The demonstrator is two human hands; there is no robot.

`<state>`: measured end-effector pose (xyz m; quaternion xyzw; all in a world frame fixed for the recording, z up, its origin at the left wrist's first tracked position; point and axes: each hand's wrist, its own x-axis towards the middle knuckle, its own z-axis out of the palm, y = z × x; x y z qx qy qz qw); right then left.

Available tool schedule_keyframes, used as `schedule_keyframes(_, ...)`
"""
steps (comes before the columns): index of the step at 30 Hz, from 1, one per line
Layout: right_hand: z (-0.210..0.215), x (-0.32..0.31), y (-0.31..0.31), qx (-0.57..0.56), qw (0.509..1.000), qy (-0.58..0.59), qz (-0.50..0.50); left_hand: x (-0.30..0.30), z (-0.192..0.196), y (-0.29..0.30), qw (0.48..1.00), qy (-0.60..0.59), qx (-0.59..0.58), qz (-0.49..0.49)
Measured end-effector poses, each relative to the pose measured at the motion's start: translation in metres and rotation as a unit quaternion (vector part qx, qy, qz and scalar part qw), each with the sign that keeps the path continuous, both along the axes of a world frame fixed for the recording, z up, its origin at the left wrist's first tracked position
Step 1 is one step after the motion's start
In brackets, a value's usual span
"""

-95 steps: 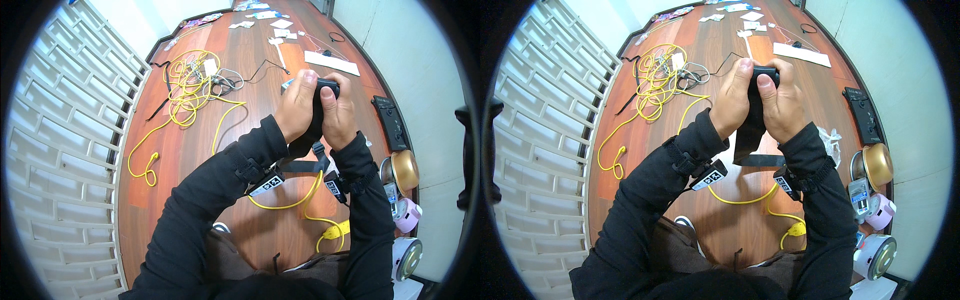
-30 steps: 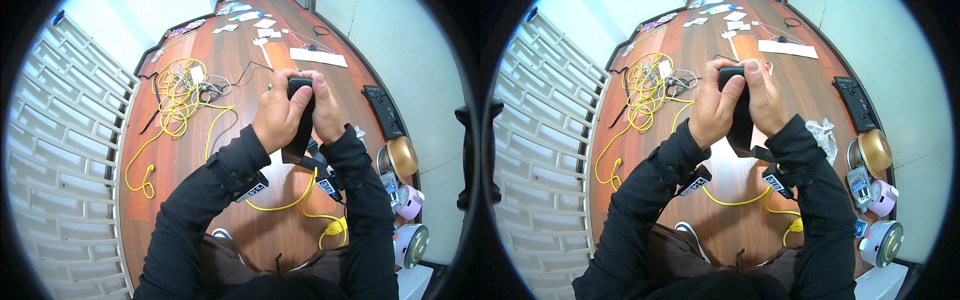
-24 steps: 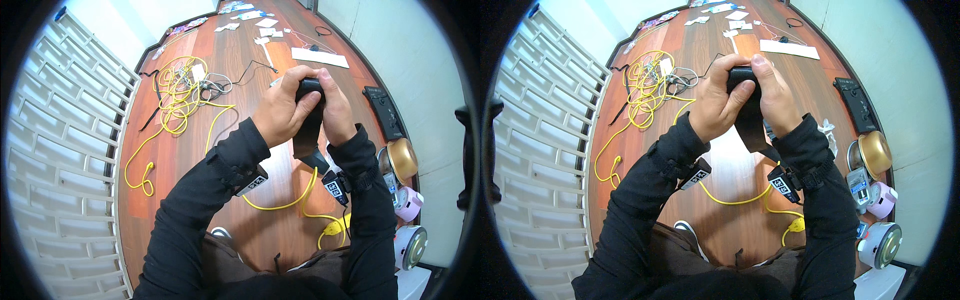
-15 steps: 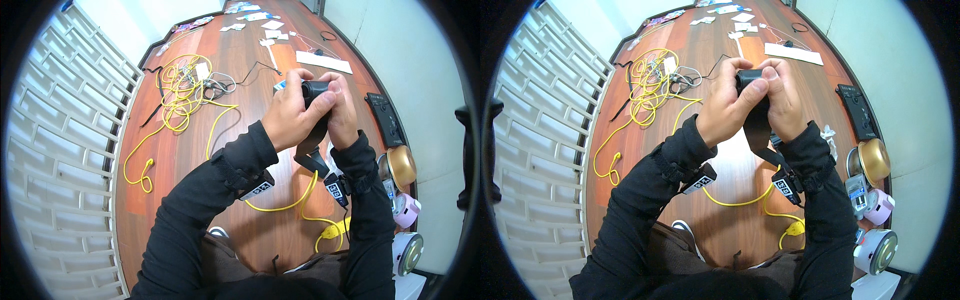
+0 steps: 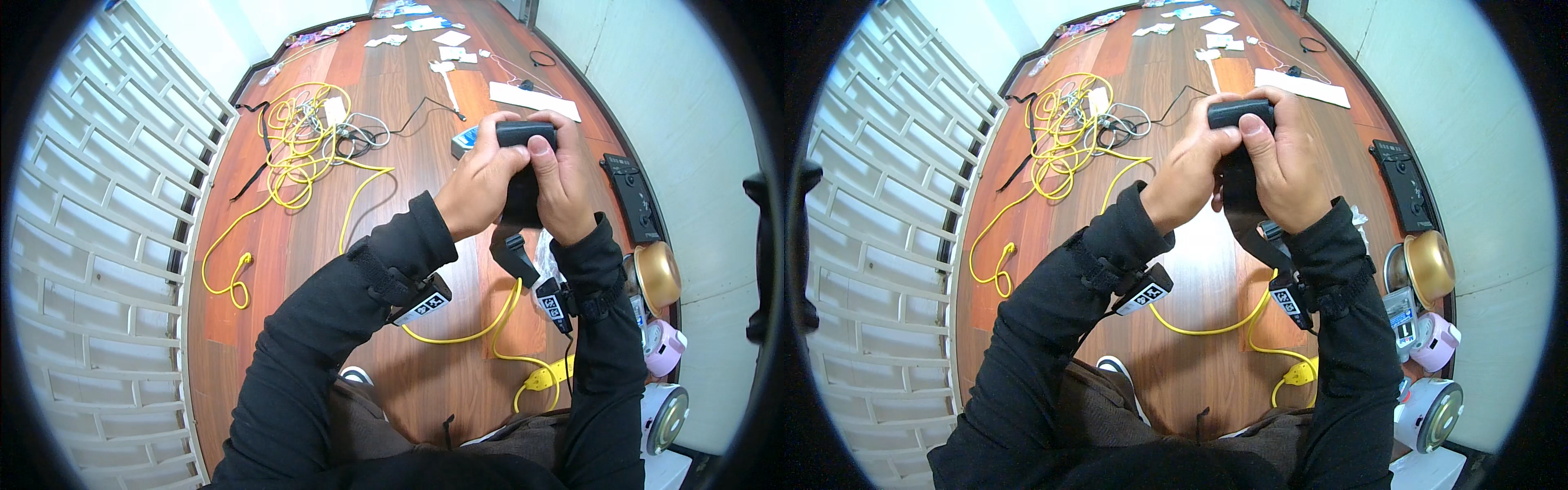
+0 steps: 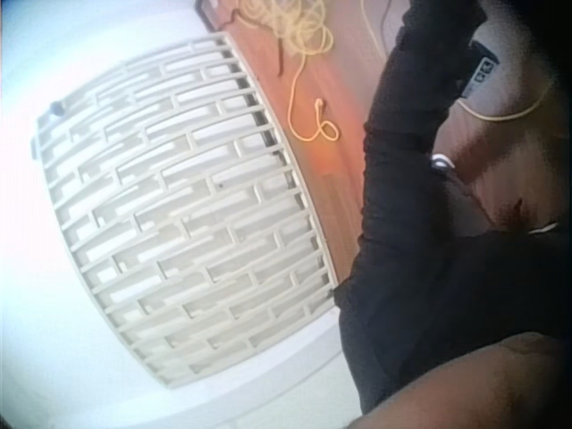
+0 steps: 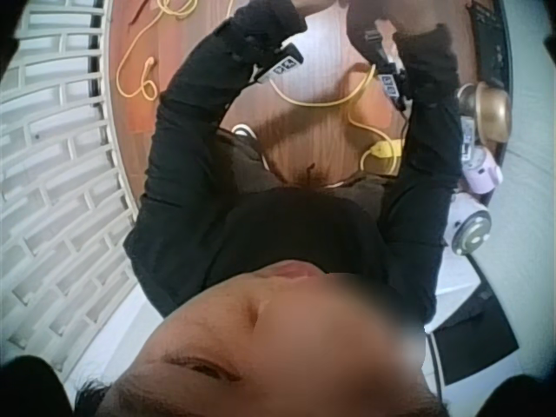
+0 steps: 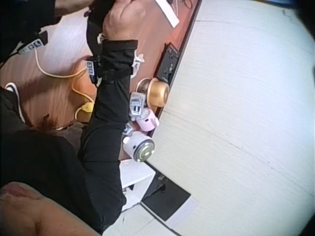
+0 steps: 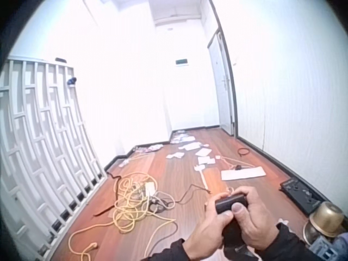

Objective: The person retrieves a black strap from a white storage box and then folds and rolls it into a compact coil on a wooden table. They repeatedly adjust the strap to tighten the roll and hold the finished coil in both hands.

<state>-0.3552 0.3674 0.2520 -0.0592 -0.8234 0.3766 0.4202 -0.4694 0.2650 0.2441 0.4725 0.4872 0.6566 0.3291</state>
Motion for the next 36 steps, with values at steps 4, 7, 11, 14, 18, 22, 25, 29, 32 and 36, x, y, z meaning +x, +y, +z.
schedule_keyframes(4,0.002,0.000,0.002,-0.091,0.995,0.000,0.035,-0.001,-0.003,0.005,0.998,0.033,0.047,-0.021)
schedule_keyframes(7,-0.002,-0.002,0.003,-0.180,0.982,-0.016,0.057,-0.004,-0.005,0.009,0.949,0.280,0.129,0.072)
schedule_keyframes(11,-0.008,-0.006,0.000,-0.148,0.988,0.002,0.043,-0.004,-0.005,0.006,0.995,0.096,0.023,0.020)
schedule_keyframes(14,-0.009,-0.006,-0.001,-0.087,0.995,0.015,0.040,-0.001,-0.005,0.006,0.998,0.046,0.012,0.041)
schedule_keyframes(18,-0.012,-0.011,-0.003,-0.189,0.980,0.023,0.065,-0.003,-0.007,0.007,0.980,0.149,0.101,0.085)
schedule_keyframes(22,-0.013,-0.014,-0.005,-0.174,0.983,-0.005,0.056,-0.009,-0.010,0.007,0.985,0.129,0.066,0.099)
schedule_keyframes(25,-0.010,-0.014,-0.006,-0.123,0.991,0.006,0.045,-0.009,-0.010,0.008,0.988,0.095,0.068,0.097)
schedule_keyframes(29,-0.005,-0.011,-0.005,-0.195,0.979,0.009,0.055,-0.008,-0.010,0.007,0.954,0.248,0.119,0.117)
schedule_keyframes(32,-0.005,-0.010,-0.006,-0.247,0.965,0.016,0.083,-0.010,-0.010,0.010,0.935,0.296,0.165,0.108)
schedule_keyframes(36,-0.007,-0.010,-0.005,-0.110,0.994,0.002,0.017,-0.008,-0.012,0.013,0.986,0.118,0.092,0.073)
